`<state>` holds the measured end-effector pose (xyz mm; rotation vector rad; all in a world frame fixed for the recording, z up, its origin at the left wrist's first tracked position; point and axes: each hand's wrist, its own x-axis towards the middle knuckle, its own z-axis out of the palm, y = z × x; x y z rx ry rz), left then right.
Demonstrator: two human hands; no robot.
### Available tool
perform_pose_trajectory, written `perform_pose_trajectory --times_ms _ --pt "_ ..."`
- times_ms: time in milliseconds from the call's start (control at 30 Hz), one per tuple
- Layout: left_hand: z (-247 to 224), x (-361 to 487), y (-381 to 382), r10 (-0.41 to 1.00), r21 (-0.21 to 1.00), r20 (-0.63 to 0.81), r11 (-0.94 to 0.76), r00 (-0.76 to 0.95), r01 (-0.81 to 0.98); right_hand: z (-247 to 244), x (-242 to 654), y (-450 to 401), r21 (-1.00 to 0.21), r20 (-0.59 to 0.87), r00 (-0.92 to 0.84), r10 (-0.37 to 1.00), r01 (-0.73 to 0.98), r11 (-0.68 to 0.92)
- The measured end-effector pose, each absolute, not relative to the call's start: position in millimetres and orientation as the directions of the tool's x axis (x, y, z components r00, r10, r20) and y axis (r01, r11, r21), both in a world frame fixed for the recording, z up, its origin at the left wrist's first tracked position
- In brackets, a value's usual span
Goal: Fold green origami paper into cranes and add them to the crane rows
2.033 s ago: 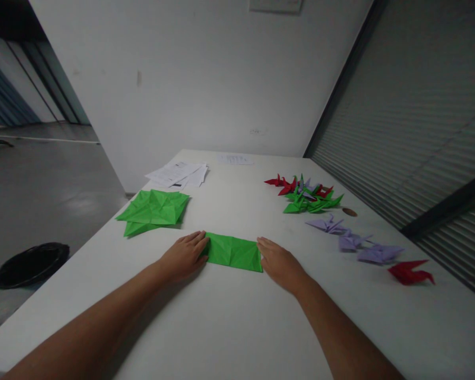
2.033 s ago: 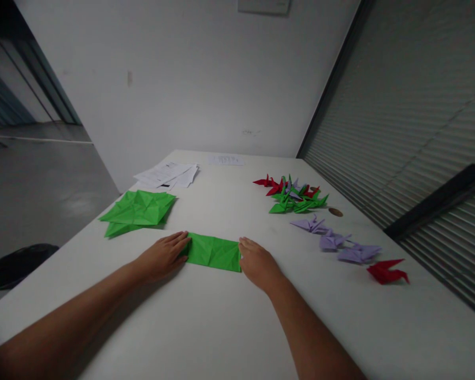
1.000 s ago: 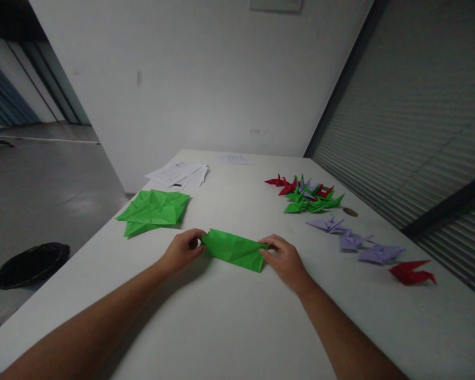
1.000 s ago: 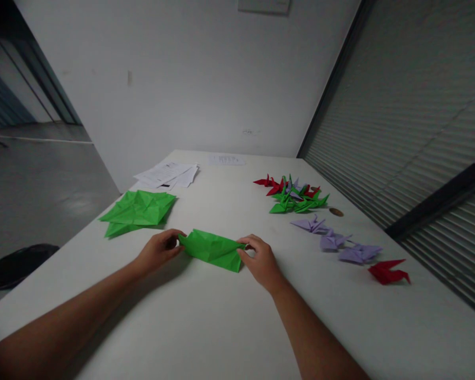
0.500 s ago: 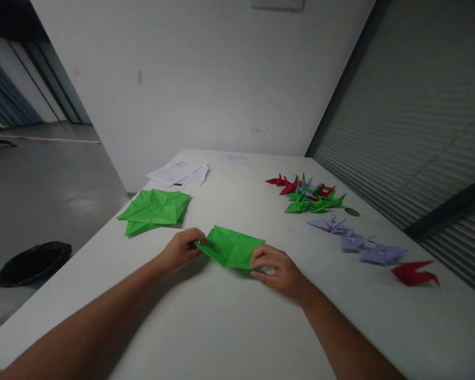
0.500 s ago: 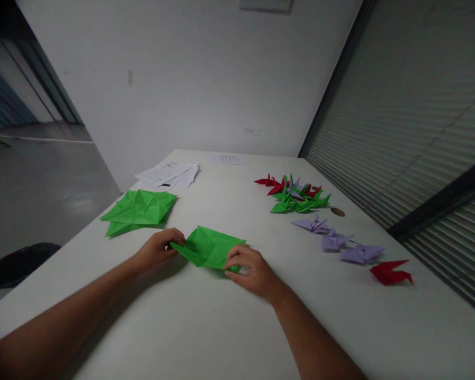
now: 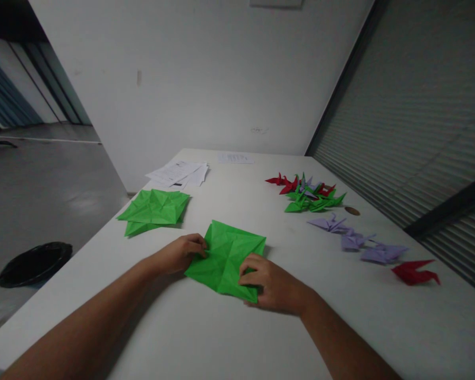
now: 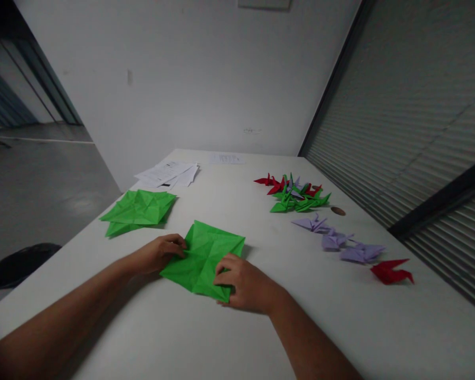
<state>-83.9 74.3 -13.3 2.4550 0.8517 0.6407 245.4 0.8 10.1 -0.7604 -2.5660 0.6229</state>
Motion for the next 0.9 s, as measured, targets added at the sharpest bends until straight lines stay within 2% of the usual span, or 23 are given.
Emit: perform_pose_trajectory --times_ms 133,300,500,633,767,900 --pt "-16 -88 78 0.567 0.516 0.214 -0.757 0.796 0.401 14 246 -1 -0.516 0.152 -0.784 0.602 0.457 0.724" --pt "-13 -87 77 0.561 0.478 0.231 -0.777 0.795 0.41 14 248 -1 -0.54 0.09 -0.779 0.62 0.485 0.688" --pt "-8 -82 72 0.55 0.425 0.179 -0.791 0.816 0.441 8 248 0 -0.559 0.086 -0.777 0.623 0.48 0.676" --pt "-10 -84 72 0.562 0.415 0.179 -0.788 0.808 0.456 11 249 2 -0.566 0.217 -0.73 0.648 0.447 0.693" --pt "-6 -85 72 0.656 0.434 0.196 -0.724 0.729 0.536 6 257 14 -0.481 0.47 -0.502 0.726 0.544 0.688" --pt "1 -85 70 0.788 0.485 0.138 -0.582 0.6 0.653 -11 271 32 -0.448 0.507 -0.228 0.831 0.754 0.48"
